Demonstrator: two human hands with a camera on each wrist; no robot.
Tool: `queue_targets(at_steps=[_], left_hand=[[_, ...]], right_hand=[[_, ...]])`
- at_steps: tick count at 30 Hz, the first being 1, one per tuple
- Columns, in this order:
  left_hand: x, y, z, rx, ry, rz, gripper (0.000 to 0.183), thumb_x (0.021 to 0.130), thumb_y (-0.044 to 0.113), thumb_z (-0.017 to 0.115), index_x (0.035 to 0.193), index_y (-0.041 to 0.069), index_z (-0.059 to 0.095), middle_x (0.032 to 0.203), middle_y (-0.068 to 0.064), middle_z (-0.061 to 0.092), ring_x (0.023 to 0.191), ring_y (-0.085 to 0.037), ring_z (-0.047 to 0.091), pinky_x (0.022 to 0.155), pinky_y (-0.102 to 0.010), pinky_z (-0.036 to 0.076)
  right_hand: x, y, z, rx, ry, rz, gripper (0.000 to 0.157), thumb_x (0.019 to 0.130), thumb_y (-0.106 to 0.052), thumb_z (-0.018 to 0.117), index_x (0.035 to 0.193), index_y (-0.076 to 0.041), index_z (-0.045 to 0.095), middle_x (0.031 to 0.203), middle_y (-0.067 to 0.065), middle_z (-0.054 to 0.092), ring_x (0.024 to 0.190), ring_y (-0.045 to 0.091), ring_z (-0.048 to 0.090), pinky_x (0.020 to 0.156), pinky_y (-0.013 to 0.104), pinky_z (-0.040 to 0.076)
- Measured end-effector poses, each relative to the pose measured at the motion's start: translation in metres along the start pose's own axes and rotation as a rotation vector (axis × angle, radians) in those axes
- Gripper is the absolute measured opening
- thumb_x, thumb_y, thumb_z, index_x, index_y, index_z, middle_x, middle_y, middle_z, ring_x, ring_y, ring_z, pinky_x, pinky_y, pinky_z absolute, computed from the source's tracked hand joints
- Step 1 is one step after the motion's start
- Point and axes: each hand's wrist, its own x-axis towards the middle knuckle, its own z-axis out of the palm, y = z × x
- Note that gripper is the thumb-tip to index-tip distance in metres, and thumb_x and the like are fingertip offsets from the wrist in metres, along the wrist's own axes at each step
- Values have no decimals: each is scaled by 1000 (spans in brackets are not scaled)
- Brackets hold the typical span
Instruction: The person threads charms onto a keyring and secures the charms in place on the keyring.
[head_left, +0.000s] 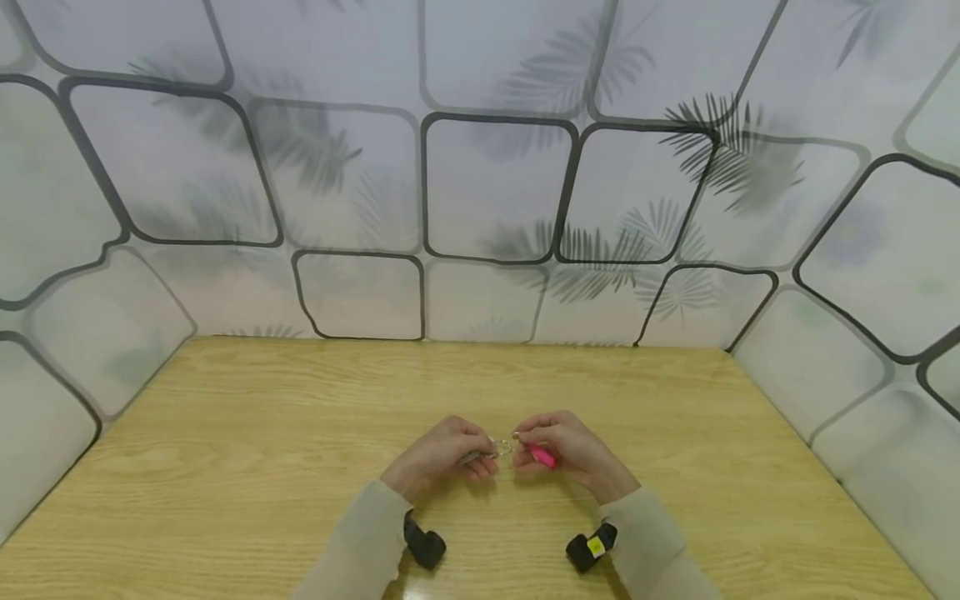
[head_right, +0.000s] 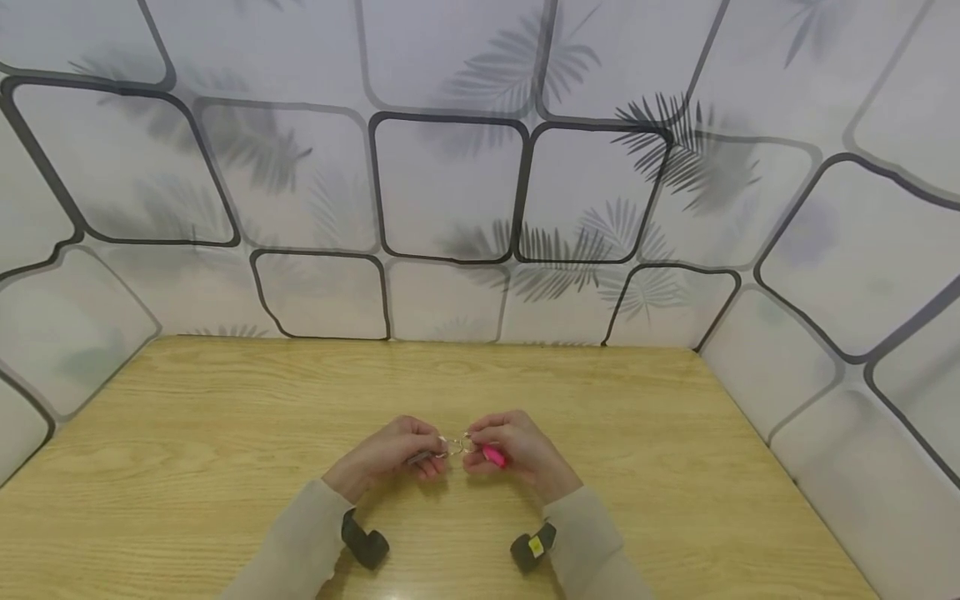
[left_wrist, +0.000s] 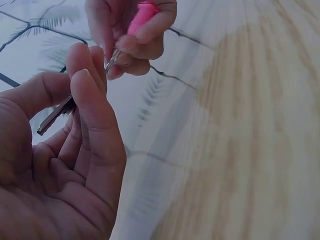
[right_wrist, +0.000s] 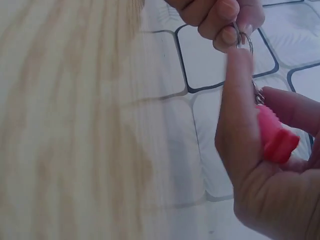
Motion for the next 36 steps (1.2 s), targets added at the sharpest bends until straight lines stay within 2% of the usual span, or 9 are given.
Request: queue_targets(at_steps=[4, 8, 10, 14, 20, 24, 28, 33, 36], left_hand=[[0, 2, -1, -25, 2, 3, 20, 95, 4, 58, 93, -14, 66, 70, -4, 68, 61, -8, 64, 58, -19, 53], [0, 2, -1, -22, 0, 8, 20, 95, 4, 57, 92, -14, 66, 71, -4, 68, 61, -7, 63, 58, -19, 53], [0, 0, -1, -14, -6, 12, 20, 95, 4, 56, 91, -13, 66, 71, -4, 68, 62, -8, 63, 59, -19, 54], [1, -2, -1, 4, -15, 14, 19, 94, 3, 57, 89, -12, 67, 70, -3, 68, 62, -8, 63, 59, -20, 54], [1, -3, -1, 21, -22, 9, 21, 95, 3, 57, 94, -17, 66, 71, -3, 69, 63, -8, 64, 60, -20, 54], [-1, -2, 0, 26, -24, -3, 18, 95, 2, 57, 90, -12, 67, 72, -4, 68, 63, -8, 64, 59, -20, 54], [-1, -2, 2, 14, -27, -17, 16, 94, 1, 58, 86, -7, 68, 71, -3, 67, 63, -8, 63, 59, -19, 53], [-1, -2, 3, -8, -28, -30, 18, 95, 2, 58, 90, -12, 68, 70, -2, 66, 63, -8, 61, 58, -19, 52], [-1, -1, 3, -10, -26, -43, 17, 95, 3, 58, 87, -9, 68, 70, -2, 66, 63, -7, 61, 58, -19, 51]], right_hand=[[-3, -5, -1, -104, -15, 19, 17, 97, 0, 57, 99, 15, 65, 74, 5, 69, 69, 15, 71, 68, 31, 61], [-5, -9, -1, -195, -1, 51, 13, 96, -3, 61, 91, 6, 69, 74, 3, 70, 69, 13, 70, 63, 27, 59], [-5, -10, -1, -206, 9, 70, 12, 96, -3, 62, 89, 4, 69, 75, 3, 70, 69, 13, 69, 63, 27, 58], [-6, -12, -1, -190, 22, 81, 11, 96, 0, 62, 88, 2, 69, 76, 3, 69, 70, 12, 66, 65, 29, 60], [-5, -9, -2, -153, 15, 44, 12, 96, 3, 60, 87, 4, 68, 73, 2, 66, 67, 10, 63, 65, 27, 59], [-5, -8, 1, -97, 26, 20, 15, 95, 6, 57, 85, 3, 67, 71, 3, 64, 65, 9, 62, 64, 25, 59], [-5, -8, 5, -36, 55, -5, 17, 95, 9, 54, 84, 4, 66, 69, 3, 63, 64, 8, 62, 65, 26, 60], [-4, -7, 10, 17, 98, -32, 18, 96, 11, 52, 83, 5, 65, 67, 3, 63, 62, 8, 64, 65, 26, 60], [-3, -7, 14, 33, 118, -45, 19, 96, 11, 52, 84, 6, 65, 67, 3, 63, 61, 8, 65, 65, 27, 60]])
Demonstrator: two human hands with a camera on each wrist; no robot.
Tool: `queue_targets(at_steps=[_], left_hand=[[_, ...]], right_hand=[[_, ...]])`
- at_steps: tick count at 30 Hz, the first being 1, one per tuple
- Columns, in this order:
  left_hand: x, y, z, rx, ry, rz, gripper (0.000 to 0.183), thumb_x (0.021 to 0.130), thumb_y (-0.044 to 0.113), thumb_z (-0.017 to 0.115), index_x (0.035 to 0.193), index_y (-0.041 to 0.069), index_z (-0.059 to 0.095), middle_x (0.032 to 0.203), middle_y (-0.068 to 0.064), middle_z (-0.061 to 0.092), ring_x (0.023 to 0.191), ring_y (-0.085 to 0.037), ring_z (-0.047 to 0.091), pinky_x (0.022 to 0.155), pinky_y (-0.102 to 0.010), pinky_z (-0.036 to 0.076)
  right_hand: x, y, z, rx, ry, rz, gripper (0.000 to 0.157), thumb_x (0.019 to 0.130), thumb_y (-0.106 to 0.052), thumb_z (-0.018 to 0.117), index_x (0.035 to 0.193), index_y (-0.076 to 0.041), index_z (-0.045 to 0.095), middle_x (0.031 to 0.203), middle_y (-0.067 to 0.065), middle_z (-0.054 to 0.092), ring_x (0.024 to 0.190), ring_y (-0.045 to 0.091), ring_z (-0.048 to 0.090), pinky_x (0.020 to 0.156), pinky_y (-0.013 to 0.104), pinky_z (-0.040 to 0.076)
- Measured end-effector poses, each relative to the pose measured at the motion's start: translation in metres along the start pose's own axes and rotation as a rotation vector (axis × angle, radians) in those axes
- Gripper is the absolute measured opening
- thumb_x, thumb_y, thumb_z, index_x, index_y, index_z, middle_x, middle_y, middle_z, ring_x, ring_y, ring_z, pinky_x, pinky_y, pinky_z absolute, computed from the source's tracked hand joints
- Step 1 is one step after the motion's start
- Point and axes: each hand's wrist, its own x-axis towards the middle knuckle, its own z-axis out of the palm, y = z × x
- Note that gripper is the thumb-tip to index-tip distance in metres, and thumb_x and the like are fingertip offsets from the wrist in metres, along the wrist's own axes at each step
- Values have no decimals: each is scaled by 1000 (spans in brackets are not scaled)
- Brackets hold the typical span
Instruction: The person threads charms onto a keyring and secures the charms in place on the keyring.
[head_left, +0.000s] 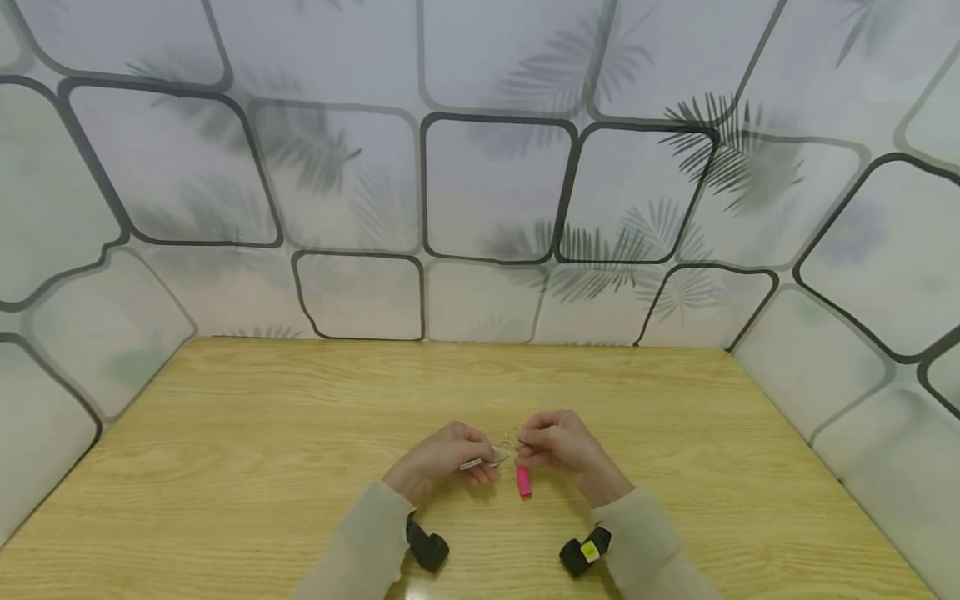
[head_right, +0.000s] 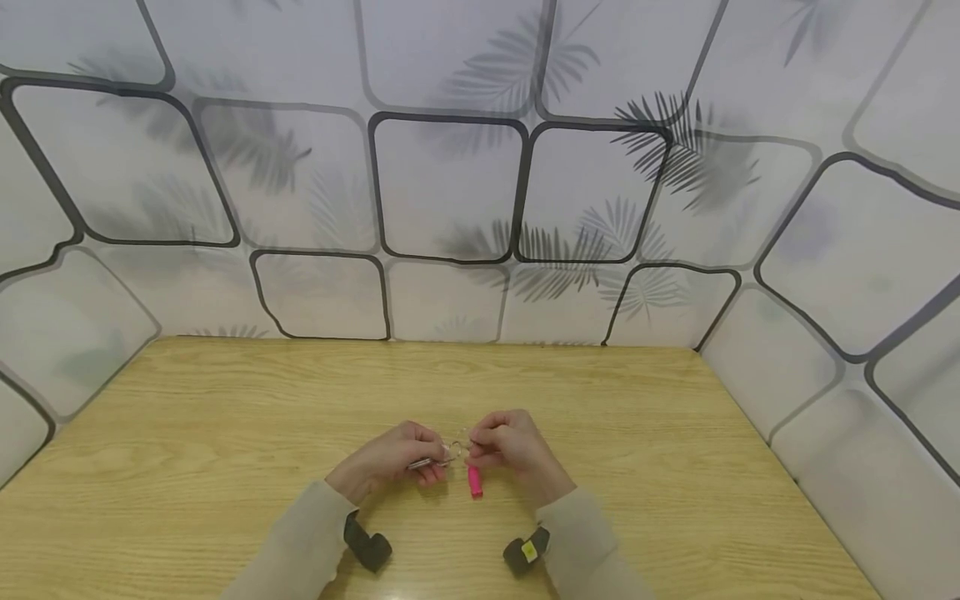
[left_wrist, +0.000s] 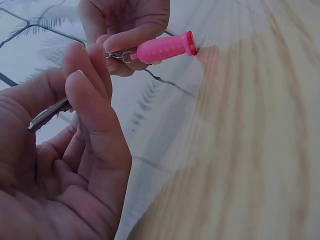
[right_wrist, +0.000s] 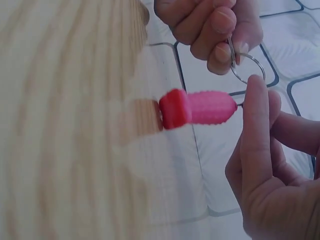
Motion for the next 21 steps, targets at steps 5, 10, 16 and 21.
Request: queue_targets(at_steps=[5, 10, 16, 21], left_hand=[[1, 0, 1, -4, 2, -18, 17, 93, 4, 58, 79, 2, 66, 70, -2, 66, 63, -8, 60, 59, -19, 52], [2, 1, 4, -8, 9, -13, 18, 92, 3, 58, 76, 5, 65, 69, -2, 66, 62, -8, 60, 58, -19, 51], [0, 2, 5, 16, 5, 8, 15, 92, 3, 59, 80, 0, 67, 69, -2, 66, 59, -7, 59, 56, -18, 51], [0, 2, 2, 15, 11, 15, 14, 92, 3, 58, 83, -3, 68, 69, -3, 66, 59, -7, 59, 55, -18, 51]], right_hand=[[2, 3, 5, 18, 35, -22, 20, 96, 10, 53, 83, 4, 66, 68, 4, 64, 61, 8, 65, 65, 27, 60], [3, 8, 8, 28, 55, -21, 20, 96, 8, 55, 82, 1, 67, 69, 3, 65, 59, 9, 65, 63, 27, 60], [3, 8, 6, -6, 34, 36, 17, 96, 2, 59, 85, -3, 72, 73, 1, 67, 66, 10, 65, 66, 27, 59], [1, 3, 2, -20, 23, 54, 15, 97, -1, 60, 88, -5, 72, 74, 1, 65, 66, 9, 63, 65, 26, 58]])
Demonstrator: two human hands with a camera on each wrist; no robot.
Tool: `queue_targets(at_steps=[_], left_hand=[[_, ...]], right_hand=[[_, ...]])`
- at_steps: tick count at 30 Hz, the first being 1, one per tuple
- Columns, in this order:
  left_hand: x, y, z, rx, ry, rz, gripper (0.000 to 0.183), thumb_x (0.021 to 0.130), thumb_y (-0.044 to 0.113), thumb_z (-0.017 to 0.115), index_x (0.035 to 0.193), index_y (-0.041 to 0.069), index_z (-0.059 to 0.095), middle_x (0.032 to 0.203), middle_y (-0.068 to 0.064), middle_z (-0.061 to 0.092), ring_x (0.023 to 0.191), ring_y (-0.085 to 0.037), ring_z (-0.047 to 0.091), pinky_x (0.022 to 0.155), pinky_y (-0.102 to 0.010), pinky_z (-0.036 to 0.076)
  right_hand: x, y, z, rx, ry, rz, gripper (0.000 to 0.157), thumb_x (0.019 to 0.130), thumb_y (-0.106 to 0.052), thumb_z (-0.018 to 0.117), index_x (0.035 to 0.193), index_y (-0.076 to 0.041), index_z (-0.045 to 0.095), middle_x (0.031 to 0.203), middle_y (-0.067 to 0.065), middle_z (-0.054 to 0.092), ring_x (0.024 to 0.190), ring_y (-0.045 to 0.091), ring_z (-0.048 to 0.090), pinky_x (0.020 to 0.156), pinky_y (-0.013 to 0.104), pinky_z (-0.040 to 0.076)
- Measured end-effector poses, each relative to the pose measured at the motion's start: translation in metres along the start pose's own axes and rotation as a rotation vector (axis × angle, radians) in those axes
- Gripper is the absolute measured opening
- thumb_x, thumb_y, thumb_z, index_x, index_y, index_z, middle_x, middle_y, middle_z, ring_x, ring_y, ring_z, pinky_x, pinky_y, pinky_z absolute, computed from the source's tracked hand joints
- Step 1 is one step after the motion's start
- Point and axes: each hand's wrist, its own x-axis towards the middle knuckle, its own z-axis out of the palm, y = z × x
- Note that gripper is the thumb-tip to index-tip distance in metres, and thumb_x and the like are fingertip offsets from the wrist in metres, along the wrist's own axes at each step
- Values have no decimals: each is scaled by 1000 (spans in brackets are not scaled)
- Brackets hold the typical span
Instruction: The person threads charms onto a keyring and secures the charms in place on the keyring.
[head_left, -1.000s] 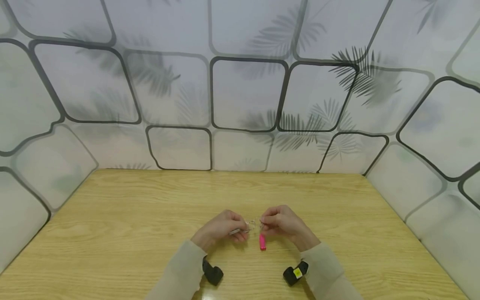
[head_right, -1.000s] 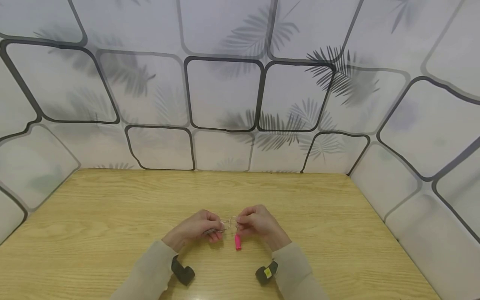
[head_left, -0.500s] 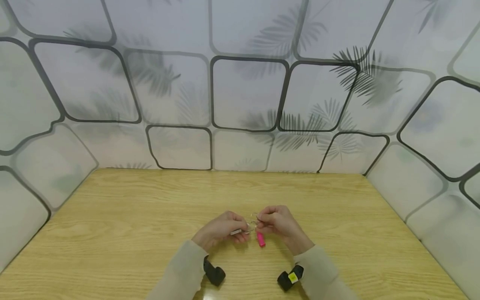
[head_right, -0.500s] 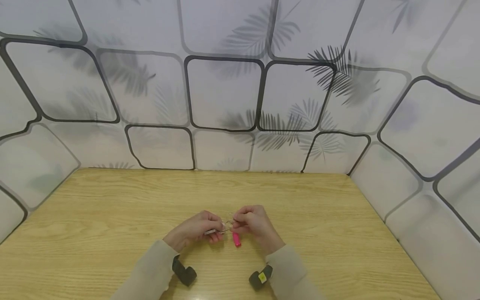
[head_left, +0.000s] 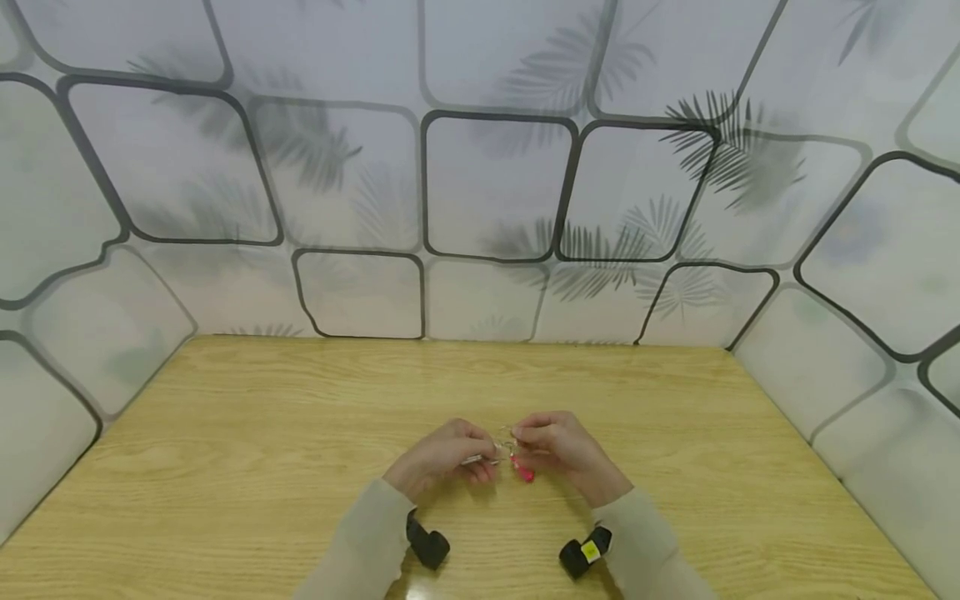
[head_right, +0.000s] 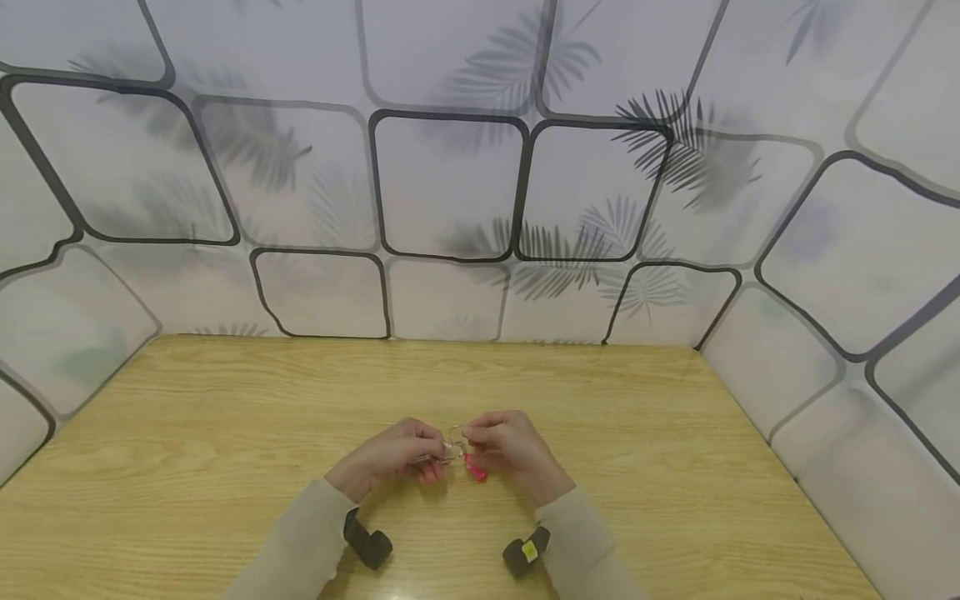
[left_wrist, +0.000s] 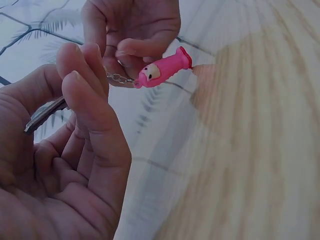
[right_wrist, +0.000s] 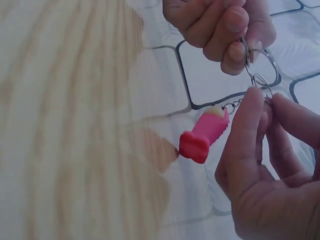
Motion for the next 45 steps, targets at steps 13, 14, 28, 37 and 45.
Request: queue_targets(at_steps=[13, 14, 28, 37, 45], left_hand=[[1, -2, 0, 5, -23, 11, 14, 90, 3, 58, 79, 1, 67, 69, -2, 65, 59, -7, 58, 56, -18, 51], [1, -2, -1, -3, -26, 10, 14, 90, 3, 58, 80, 0, 67, 69, -3, 65, 59, -7, 58, 56, -18, 51], [-2, 6, -15, -51, 13, 25, 22, 101, 8, 59, 96, -12, 66, 73, -2, 67, 64, -7, 61, 62, -20, 54], [-8, 6, -31, -51, -26, 33, 22, 103, 6, 56, 107, -15, 63, 85, -7, 71, 76, -12, 69, 72, -25, 58], [1, 6, -54, -80, 9, -33, 22, 104, 1, 50, 116, -14, 62, 94, -15, 74, 81, -17, 72, 77, -32, 60]], right_hand=[[1, 0, -3, 40, -119, -10, 21, 98, 3, 54, 84, -6, 67, 74, 2, 65, 67, 10, 64, 69, 29, 60], [1, 0, -4, 31, -118, -11, 21, 98, 3, 54, 84, -6, 68, 74, 2, 65, 67, 10, 63, 69, 29, 60], [2, -3, -15, -170, -245, -65, 25, 105, -8, 43, 86, -8, 58, 82, 4, 73, 80, 18, 71, 82, 40, 57], [5, -11, -39, -324, -296, -9, 19, 104, -12, 55, 105, 7, 57, 80, 9, 64, 62, 14, 57, 59, 28, 51], [22, -17, -64, -331, -355, -41, 29, 100, -1, 59, 117, 22, 57, 98, 14, 69, 77, 15, 64, 74, 30, 57]])
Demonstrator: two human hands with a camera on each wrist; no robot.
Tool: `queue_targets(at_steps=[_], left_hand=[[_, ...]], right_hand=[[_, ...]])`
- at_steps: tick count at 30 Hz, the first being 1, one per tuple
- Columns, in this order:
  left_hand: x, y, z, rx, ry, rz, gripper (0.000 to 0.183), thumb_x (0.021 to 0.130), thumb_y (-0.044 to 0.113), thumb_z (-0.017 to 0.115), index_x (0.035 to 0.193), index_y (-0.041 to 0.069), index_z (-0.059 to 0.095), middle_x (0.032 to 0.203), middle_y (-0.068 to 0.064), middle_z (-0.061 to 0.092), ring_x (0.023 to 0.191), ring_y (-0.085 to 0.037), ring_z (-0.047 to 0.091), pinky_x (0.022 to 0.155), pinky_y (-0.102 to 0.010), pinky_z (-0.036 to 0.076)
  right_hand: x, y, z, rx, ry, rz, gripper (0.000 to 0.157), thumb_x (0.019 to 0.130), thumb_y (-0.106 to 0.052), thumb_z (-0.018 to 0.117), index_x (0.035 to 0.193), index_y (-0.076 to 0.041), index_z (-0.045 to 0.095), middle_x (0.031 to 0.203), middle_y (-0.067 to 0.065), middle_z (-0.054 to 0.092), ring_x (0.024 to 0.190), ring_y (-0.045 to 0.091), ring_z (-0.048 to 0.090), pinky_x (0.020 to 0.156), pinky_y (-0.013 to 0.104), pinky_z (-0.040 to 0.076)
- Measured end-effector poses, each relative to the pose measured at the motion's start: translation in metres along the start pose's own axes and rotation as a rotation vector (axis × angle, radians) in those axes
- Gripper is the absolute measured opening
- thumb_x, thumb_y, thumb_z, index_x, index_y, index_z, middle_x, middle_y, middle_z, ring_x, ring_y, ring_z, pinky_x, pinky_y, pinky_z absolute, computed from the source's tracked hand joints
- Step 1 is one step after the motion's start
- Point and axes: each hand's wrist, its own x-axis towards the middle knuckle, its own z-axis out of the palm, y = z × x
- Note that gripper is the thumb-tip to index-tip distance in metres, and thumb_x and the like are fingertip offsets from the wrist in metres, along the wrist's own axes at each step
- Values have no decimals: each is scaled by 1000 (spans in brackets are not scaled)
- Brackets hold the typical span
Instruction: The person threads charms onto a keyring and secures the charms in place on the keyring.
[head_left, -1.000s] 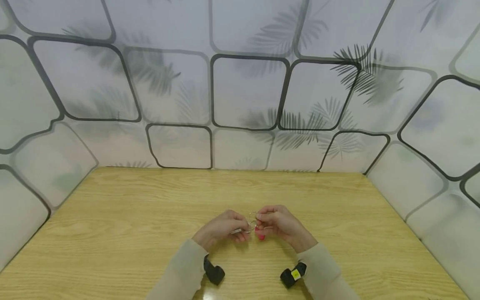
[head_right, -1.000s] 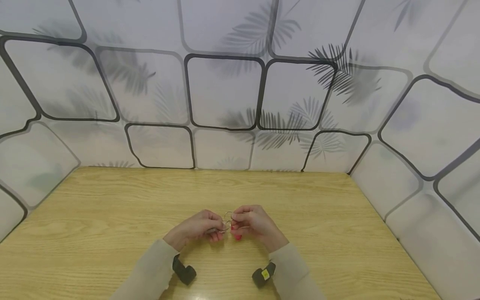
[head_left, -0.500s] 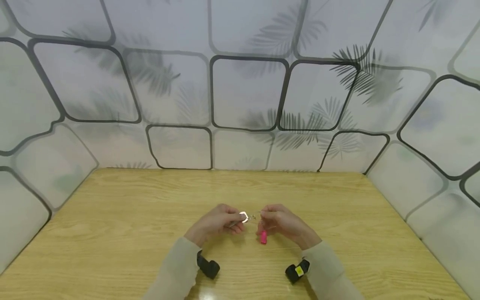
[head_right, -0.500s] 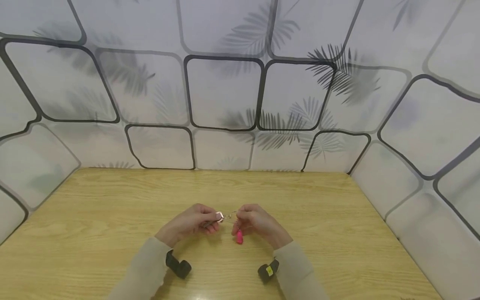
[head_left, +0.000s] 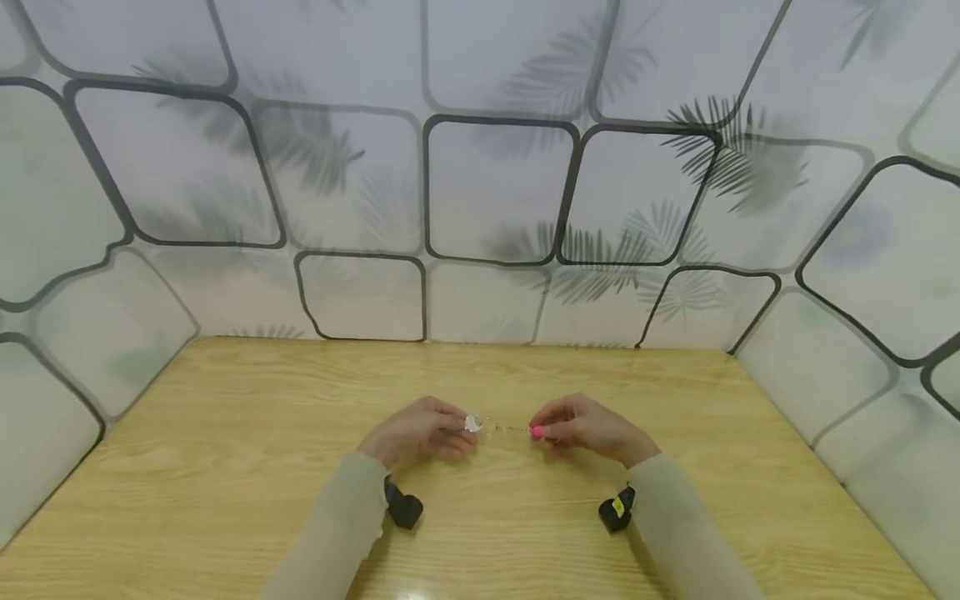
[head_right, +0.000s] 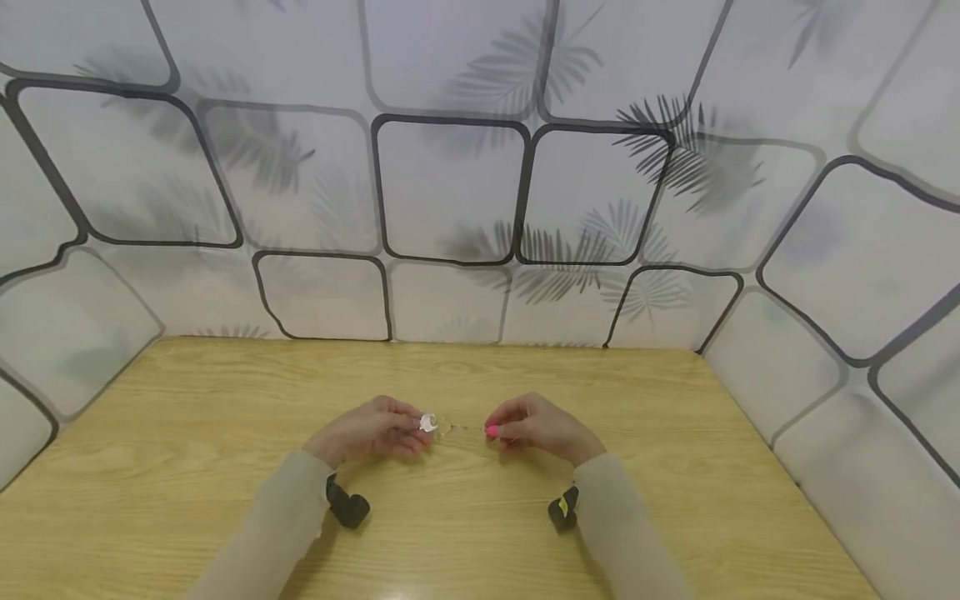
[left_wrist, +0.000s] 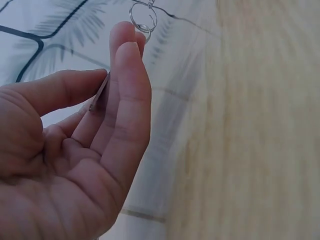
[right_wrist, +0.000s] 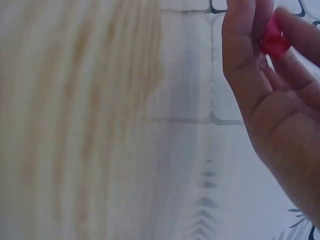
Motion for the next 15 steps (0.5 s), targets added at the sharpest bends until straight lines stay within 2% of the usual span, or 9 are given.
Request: queue_targets(at_steps=[3, 6, 12, 15], left_hand=[[7, 4, -5, 34, 45, -18, 22, 104, 3, 52, 114, -13, 64, 94, -15, 74, 79, -16, 71, 75, -29, 60], [13, 8, -10, 87, 92, -31, 23, 104, 4, 53, 115, -14, 65, 94, -14, 74, 79, -15, 71, 75, -28, 60], [18, 11, -14, 118, 173, -80, 25, 103, 1, 53, 120, -16, 61, 90, -12, 74, 75, -12, 70, 72, -27, 60], [20, 11, -12, 129, 195, -95, 25, 103, -1, 53, 121, -16, 60, 85, -10, 73, 70, -10, 69, 68, -24, 59]], right_hand=[[7, 2, -6, 40, 90, 38, 29, 100, 1, 59, 120, 22, 57, 98, 15, 68, 81, 18, 67, 79, 35, 60], [14, 3, -10, 40, 166, 78, 26, 99, 1, 62, 118, 19, 60, 98, 16, 69, 80, 19, 68, 78, 37, 60], [30, 3, -11, 17, 178, 114, 20, 98, 1, 62, 111, 15, 65, 97, 15, 73, 74, 15, 68, 73, 31, 60], [36, 3, -10, 16, 215, 140, 19, 98, 5, 59, 112, 17, 63, 98, 16, 74, 70, 13, 68, 71, 30, 60]])
